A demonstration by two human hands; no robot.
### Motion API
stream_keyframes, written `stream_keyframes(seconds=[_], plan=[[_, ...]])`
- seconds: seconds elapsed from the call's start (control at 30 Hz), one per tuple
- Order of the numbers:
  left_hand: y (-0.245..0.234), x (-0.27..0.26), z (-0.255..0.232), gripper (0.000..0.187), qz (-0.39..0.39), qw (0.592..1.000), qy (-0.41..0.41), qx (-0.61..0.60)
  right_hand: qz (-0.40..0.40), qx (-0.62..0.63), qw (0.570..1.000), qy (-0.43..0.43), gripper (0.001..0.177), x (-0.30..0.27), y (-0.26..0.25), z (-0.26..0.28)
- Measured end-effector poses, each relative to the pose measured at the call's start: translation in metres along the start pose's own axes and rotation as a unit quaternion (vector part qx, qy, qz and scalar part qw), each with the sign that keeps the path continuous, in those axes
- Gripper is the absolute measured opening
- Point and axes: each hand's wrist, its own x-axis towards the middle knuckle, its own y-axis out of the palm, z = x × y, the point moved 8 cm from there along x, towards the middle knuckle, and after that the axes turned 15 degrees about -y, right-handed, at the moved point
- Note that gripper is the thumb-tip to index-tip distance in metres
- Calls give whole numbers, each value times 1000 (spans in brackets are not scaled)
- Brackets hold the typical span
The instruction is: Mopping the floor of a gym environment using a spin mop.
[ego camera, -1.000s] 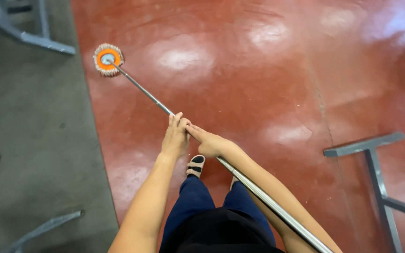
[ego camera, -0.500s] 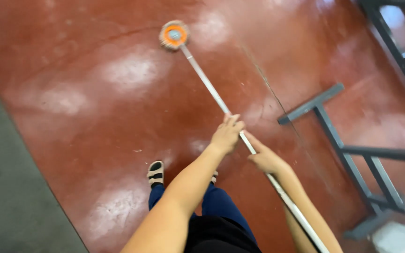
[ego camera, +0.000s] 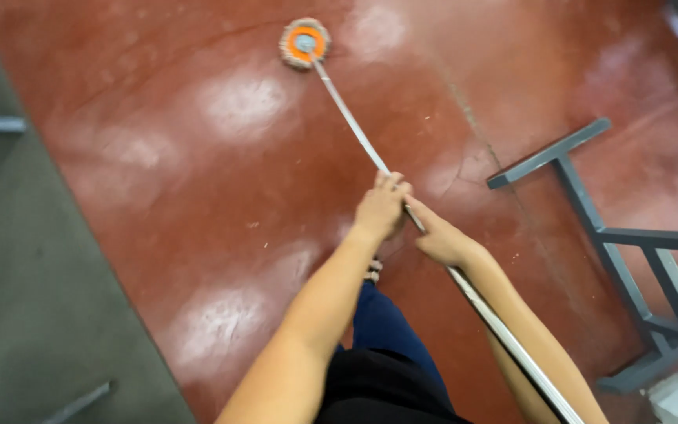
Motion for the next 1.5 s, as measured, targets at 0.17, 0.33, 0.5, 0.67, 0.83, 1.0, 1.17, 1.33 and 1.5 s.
stream_keyframes(seconds=[0.17,0.33,0.5,0.67,0.83,1.0,1.17,1.33,1.5], plan=[[-79,-113,133,46,19,980,-160,-118,101,-15,989,-110,101,41,127,98],[-127,-236,240,34,-73,983,-166,-10,212,-6,967,-142,105,58,272,149],[-121,-272,283,10,-115,974,-192,19,310,-138,939,-65,109,42,320,154],[-83,-228,221,39,-33,987,-132,88,235,-26,968,-82,98,-2,257,136],[-2,-167,116,60,-37,992,-51,110,92,71,988,-105,105,-71,180,76],[109,-119,-33,55,67,993,69,70,-101,136,984,57,104,-182,96,-13],[185,-112,-138,42,184,976,97,67,-176,135,968,115,105,-255,47,-69],[172,-115,-140,35,171,974,103,109,-120,98,982,107,109,-256,39,-69],[77,-159,-91,25,-3,993,103,65,-57,57,997,18,110,-221,75,-26]])
